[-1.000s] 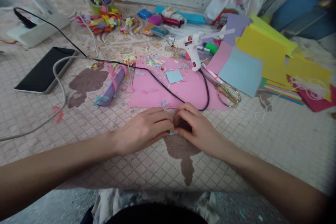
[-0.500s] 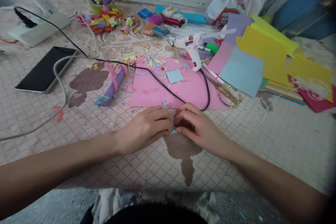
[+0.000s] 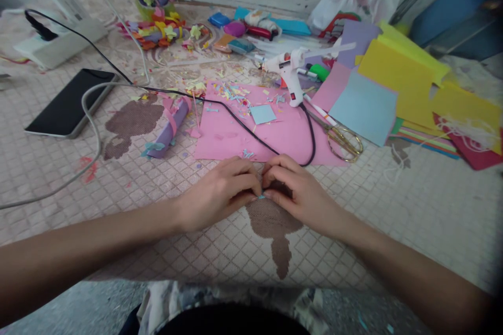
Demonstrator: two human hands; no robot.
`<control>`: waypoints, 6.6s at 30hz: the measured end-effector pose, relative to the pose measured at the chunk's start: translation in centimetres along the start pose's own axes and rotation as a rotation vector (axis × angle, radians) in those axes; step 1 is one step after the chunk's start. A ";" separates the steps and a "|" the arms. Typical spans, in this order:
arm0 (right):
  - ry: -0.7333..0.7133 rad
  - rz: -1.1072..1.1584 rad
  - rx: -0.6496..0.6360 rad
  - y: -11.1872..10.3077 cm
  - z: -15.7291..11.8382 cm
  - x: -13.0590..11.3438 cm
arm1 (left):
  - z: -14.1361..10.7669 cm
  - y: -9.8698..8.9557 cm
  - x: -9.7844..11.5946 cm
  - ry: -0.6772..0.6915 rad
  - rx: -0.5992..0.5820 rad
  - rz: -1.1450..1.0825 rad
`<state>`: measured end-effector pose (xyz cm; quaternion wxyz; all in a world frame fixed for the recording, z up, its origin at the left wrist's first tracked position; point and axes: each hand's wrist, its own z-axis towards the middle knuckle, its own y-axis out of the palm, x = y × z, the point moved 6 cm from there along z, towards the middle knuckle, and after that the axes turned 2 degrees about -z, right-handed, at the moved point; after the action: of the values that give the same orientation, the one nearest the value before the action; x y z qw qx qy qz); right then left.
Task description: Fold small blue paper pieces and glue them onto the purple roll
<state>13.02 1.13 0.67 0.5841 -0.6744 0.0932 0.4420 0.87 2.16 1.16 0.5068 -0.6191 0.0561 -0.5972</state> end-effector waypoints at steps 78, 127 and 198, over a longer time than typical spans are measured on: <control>-0.002 -0.069 0.021 0.3 -0.1 -0.3 | 0.7 0.3 -0.7 -0.116 -0.022 0.030; -0.330 -0.289 -0.058 0.6 -2.6 -1.2 | 0.9 -0.3 -1.5 -0.158 -0.079 -0.100; 0.052 -0.094 0.023 0.6 -0.1 -0.2 | 1.3 0.2 -1.4 -0.195 -0.126 -0.016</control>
<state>12.52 0.78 0.40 0.6091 -0.6827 0.0817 0.3953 1.62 3.73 0.38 0.4651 -0.7055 0.0390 -0.5333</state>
